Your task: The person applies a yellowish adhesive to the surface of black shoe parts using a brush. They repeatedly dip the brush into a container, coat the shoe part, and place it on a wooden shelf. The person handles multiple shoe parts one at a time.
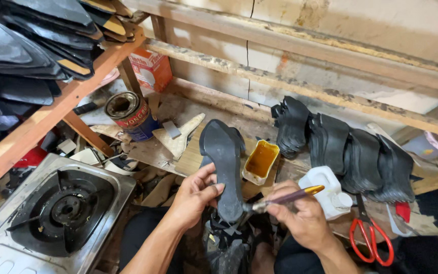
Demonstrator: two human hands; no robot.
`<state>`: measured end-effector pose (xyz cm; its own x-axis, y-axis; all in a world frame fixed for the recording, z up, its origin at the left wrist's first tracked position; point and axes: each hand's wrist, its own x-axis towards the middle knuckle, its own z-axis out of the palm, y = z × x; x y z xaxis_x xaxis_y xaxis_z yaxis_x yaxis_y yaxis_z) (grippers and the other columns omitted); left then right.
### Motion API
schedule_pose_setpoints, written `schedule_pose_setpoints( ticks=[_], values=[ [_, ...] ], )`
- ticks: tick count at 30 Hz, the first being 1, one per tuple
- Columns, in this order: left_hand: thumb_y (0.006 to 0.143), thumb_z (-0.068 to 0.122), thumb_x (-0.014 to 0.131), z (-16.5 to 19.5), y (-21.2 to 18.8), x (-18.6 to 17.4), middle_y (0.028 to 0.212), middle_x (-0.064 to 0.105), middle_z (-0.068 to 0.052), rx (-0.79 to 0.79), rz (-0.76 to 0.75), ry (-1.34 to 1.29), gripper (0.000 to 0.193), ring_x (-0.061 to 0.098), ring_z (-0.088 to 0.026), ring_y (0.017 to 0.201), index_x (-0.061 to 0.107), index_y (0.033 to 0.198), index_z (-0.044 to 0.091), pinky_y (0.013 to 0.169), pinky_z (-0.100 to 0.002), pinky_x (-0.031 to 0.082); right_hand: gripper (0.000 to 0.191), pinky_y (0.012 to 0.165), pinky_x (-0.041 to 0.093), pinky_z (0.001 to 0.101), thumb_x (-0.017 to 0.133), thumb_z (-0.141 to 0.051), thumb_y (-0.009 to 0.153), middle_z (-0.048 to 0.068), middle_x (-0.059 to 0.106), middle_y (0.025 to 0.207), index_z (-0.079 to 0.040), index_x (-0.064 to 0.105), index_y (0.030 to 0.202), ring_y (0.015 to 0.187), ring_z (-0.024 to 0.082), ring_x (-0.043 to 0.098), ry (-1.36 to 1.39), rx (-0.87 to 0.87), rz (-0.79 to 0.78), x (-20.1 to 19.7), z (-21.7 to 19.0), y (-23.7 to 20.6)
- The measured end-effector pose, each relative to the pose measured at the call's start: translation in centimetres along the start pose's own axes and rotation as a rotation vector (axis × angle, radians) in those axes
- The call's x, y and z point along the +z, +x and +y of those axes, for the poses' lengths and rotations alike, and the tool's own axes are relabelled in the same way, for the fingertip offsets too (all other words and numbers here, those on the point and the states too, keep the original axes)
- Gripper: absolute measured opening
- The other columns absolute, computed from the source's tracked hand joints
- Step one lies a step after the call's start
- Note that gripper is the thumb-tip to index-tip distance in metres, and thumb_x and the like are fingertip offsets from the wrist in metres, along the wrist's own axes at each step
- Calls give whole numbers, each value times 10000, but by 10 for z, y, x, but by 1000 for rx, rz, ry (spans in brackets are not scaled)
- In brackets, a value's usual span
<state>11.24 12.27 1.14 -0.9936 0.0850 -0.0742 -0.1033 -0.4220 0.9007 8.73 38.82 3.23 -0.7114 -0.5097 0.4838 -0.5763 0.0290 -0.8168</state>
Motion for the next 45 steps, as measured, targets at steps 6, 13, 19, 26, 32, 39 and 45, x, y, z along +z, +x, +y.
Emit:
schedule_pose_setpoints(
  ticks=[6, 13, 19, 26, 32, 39, 45],
  values=[
    [916, -6, 625, -8, 8, 10, 984, 713, -11, 94, 24, -38, 489, 644, -57, 758, 565, 1401, 12, 590, -197, 501, 162, 741, 588, 342, 732, -122, 913, 81, 697, 1039, -38, 698, 1047, 862, 202, 692, -218, -13, 201, 12, -4, 0],
    [920, 4, 615, -10, 13, 13, 1057, 716, -25, 219, 206, -58, 493, 657, -61, 791, 526, 1405, 25, 588, -210, 511, 206, 940, 525, 458, 778, -144, 861, 65, 748, 936, -60, 651, 1000, 909, 240, 700, -591, -267, 330, 47, -34, -3],
    [940, 23, 628, -18, 12, 21, 1096, 722, -49, 286, 257, -14, 426, 643, -87, 786, 528, 1354, 25, 620, -230, 529, 220, 925, 531, 441, 814, -165, 827, 51, 743, 896, -77, 676, 975, 878, 216, 707, -523, -231, 258, 58, -30, -9],
    [960, -17, 649, -34, 7, 22, 1060, 639, -98, 373, 212, -187, 364, 678, -147, 861, 461, 1271, 4, 696, -322, 616, 392, 918, 542, 380, 709, -122, 923, 147, 716, 1059, 5, 598, 1276, 992, 233, 682, 144, 411, 717, 54, 0, -10],
    [1017, 96, 777, -43, -7, 31, 1140, 653, -204, 218, 50, -261, 415, 656, -235, 1002, 615, 1333, -120, 950, -399, 547, 776, 1000, 508, 388, 710, 88, 750, 165, 545, 1334, -39, 410, 1454, 1198, 237, 555, 473, 342, 514, 52, 16, 1],
    [652, 398, 847, -22, -31, -36, 1060, 740, -105, -101, -114, -554, 675, 723, -219, 959, 646, 1186, 37, 894, -394, 571, 728, 994, 503, 366, 686, 125, 764, 147, 579, 1277, -35, 474, 1442, 1190, 219, 560, 413, 270, 317, -14, 4, 22],
    [825, -58, 770, -52, -31, -34, 1015, 742, -83, -190, -243, -60, 352, 691, -141, 876, 663, 1160, -47, 828, -303, 570, 634, 961, 495, 304, 793, -17, 763, 83, 692, 1205, -86, 557, 1348, 1123, 126, 624, -137, 360, 126, -21, 5, 42]
  ],
)
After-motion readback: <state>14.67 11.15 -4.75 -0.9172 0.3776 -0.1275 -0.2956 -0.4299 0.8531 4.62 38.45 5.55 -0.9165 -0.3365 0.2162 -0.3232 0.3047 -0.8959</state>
